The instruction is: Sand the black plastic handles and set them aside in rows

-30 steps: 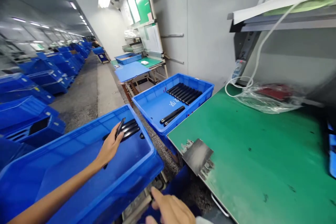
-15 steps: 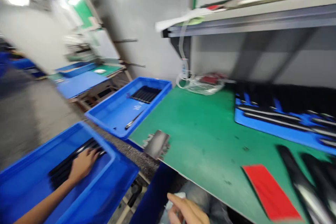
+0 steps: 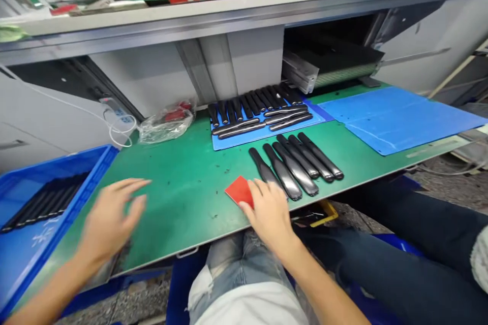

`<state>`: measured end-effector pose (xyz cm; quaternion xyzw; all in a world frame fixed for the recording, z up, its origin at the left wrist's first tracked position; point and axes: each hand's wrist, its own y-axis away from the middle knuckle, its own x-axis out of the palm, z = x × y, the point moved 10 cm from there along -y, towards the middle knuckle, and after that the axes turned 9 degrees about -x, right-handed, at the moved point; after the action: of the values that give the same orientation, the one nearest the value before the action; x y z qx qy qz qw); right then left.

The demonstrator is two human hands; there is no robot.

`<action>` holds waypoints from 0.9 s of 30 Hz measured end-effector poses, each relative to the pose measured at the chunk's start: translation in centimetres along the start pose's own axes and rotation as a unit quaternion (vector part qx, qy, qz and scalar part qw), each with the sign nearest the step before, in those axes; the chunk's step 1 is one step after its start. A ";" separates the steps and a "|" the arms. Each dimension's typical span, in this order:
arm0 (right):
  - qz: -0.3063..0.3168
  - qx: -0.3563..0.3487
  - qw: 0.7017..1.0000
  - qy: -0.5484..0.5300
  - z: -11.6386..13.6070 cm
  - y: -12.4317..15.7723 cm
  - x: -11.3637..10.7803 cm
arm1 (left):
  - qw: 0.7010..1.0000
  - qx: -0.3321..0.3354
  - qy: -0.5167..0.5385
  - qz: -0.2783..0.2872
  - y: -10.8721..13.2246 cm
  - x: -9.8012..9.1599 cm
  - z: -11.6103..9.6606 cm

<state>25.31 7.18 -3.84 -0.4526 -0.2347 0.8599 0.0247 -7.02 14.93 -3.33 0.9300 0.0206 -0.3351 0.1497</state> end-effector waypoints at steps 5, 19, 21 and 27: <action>0.011 0.014 0.999 0.039 1.6 -0.4 2.2 | 0.837 0.451 -0.291 0.109 1.2 17.7 -16.0; -0.192 0.210 0.631 -0.722 -5.4 8.7 -3.2 | 0.949 0.257 -0.174 0.058 3.6 8.9 -12.1; -0.163 0.223 0.560 -0.781 -4.2 6.1 -1.5 | 0.980 0.132 0.074 0.128 7.1 8.4 -8.8; -0.089 0.158 0.660 -0.729 0.6 1.6 1.4 | 0.801 -0.059 0.576 0.150 11.4 10.8 -5.5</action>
<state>24.30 5.89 -5.30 0.3531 -0.0774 0.9324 -0.0066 6.33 5.03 -3.09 0.9323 -0.0173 0.2911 0.2138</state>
